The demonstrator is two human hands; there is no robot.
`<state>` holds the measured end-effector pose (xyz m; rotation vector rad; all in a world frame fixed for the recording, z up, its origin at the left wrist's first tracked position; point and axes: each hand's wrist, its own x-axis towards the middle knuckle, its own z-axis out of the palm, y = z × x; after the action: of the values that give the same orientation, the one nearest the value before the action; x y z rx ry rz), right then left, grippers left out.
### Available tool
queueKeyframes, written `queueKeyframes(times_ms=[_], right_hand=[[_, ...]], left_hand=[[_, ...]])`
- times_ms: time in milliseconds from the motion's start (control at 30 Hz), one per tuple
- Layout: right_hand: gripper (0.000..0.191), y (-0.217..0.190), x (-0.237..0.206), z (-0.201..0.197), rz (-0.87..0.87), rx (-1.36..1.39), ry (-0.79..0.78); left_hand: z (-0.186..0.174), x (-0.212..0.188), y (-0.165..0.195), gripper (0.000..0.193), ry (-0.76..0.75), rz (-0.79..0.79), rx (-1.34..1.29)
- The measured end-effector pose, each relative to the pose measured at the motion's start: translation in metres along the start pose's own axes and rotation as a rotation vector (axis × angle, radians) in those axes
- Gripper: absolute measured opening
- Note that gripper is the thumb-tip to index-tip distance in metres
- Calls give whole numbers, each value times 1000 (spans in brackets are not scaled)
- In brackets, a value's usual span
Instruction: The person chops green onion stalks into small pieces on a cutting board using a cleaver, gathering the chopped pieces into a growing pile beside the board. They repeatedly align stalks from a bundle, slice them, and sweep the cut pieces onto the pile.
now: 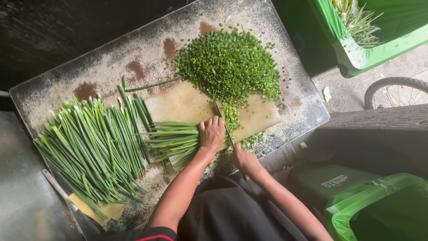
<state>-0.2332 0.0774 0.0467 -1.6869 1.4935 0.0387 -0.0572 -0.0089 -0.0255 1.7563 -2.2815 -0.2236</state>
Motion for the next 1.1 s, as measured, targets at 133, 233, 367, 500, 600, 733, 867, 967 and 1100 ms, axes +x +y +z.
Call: queueKeyframes(times_ms=[133, 233, 367, 500, 600, 733, 867, 967, 1100], right_hand=[[27, 5, -5, -10, 159, -6, -130], [28, 7, -14, -5, 20, -98, -100], [21, -1, 4, 8, 49, -18, -52], [30, 0, -6, 6, 78, -26, -113], [29, 0, -15, 7, 29, -41, -96], [28, -4, 10, 23, 157, 79, -111], [31, 3, 33, 36, 34, 115, 15], [30, 11, 19, 33, -74, 71, 137], [27, 5, -5, 21, -77, 24, 73]], left_hand=[[0, -3, -1, 17, 39, 10, -23], [0, -2, -2, 18, 83, 18, -24], [1, 1, -2, 14, -53, -25, -47], [3, 1, -4, 11, 38, -25, -58], [1, -1, -4, 14, 45, -20, -52], [-8, 2, 0, 13, 76, -14, -57], [-26, 2, 3, 13, 31, -57, -81], [-37, -6, -4, 43, 146, -7, -148], [-35, -19, -16, 29, 184, 26, -125]])
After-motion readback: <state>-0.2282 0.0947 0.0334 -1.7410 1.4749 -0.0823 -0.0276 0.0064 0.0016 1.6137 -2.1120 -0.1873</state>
